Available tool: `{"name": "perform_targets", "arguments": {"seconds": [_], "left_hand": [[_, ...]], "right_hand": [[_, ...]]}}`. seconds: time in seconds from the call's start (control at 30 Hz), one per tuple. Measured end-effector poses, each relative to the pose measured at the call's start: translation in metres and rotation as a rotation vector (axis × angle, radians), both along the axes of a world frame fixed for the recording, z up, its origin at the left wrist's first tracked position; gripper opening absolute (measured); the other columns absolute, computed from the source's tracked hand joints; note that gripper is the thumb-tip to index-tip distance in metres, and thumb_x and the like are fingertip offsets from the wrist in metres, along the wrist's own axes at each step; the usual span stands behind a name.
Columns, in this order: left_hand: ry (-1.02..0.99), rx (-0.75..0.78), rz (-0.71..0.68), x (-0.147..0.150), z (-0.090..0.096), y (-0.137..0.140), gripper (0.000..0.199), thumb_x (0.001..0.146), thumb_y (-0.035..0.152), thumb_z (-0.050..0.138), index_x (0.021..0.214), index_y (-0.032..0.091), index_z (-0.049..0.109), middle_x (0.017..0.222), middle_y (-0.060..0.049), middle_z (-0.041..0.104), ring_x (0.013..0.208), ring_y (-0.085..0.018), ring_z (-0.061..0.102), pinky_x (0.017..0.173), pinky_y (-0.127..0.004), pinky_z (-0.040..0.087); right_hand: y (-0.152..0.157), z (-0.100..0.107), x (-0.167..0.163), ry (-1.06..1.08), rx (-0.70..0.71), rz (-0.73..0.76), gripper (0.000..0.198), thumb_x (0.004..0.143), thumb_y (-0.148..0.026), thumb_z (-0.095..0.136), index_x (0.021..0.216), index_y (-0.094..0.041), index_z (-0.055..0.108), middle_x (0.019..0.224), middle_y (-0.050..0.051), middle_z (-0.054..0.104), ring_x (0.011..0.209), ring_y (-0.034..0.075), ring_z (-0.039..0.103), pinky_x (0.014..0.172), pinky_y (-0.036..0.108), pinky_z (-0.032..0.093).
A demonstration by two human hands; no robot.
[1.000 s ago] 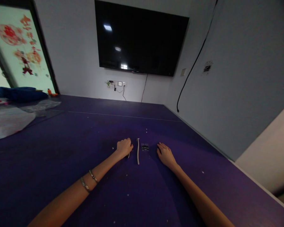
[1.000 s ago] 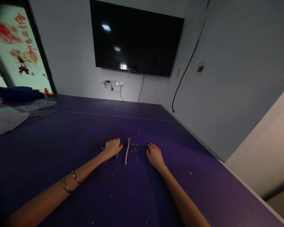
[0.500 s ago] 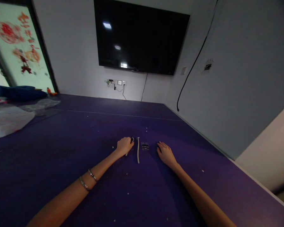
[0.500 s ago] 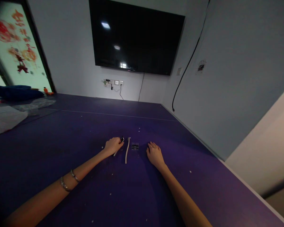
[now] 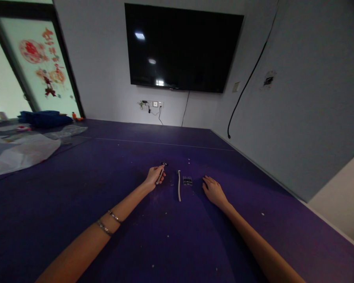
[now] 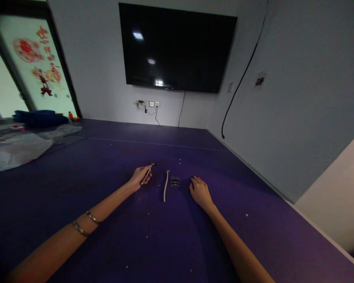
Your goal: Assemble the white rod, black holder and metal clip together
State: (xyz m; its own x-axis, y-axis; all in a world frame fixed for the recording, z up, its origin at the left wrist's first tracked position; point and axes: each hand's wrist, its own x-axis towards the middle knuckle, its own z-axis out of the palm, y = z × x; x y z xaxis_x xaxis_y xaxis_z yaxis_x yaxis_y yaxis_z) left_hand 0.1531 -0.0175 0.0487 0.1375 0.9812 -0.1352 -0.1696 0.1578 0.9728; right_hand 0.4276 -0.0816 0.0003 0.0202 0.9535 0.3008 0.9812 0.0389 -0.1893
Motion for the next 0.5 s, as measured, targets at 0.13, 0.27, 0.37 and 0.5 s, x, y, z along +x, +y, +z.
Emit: {"name": "perform_targets", "arguments": {"seconds": [0.13,0.27,0.37,0.5], "left_hand": [[-0.053,-0.062,0.031,-0.007,0.002,-0.002,0.024,0.082,0.033,0.048,0.066,0.016,0.044,0.047,0.005,0.046,0.029,-0.002,0.032,0.029,-0.014,0.018],[-0.094,-0.127,0.035,-0.011,0.008,-0.005,0.021,0.086,0.029,0.04,0.073,0.015,0.049,0.044,0.008,0.037,0.029,-0.002,0.029,0.03,-0.015,0.018],[-0.101,-0.17,0.025,-0.013,0.011,-0.005,0.02,0.086,0.024,0.037,0.077,0.013,0.051,0.045,0.007,0.039,0.03,-0.003,0.032,0.032,-0.015,0.022],[-0.081,-0.239,0.003,-0.015,0.012,-0.001,0.017,0.084,0.023,0.037,0.077,0.014,0.05,0.05,0.004,0.045,0.034,-0.005,0.04,0.035,-0.016,0.03]], "right_hand": [[0.001,-0.002,0.001,0.004,0.016,0.005,0.045,0.087,-0.026,0.034,0.124,-0.009,0.052,0.132,0.015,0.048,0.125,0.025,0.04,0.102,0.04,0.03],[0.002,-0.004,0.002,-0.015,0.011,0.002,0.044,0.087,-0.027,0.035,0.124,-0.01,0.053,0.132,0.014,0.048,0.124,0.025,0.041,0.101,0.04,0.031],[0.002,-0.003,0.002,-0.04,0.013,-0.002,0.044,0.087,-0.026,0.034,0.124,-0.011,0.053,0.132,0.013,0.049,0.124,0.025,0.042,0.101,0.038,0.032],[0.0,-0.001,0.001,-0.052,0.018,0.001,0.044,0.087,-0.026,0.034,0.122,-0.009,0.054,0.131,0.014,0.049,0.122,0.025,0.043,0.1,0.038,0.033]]}}
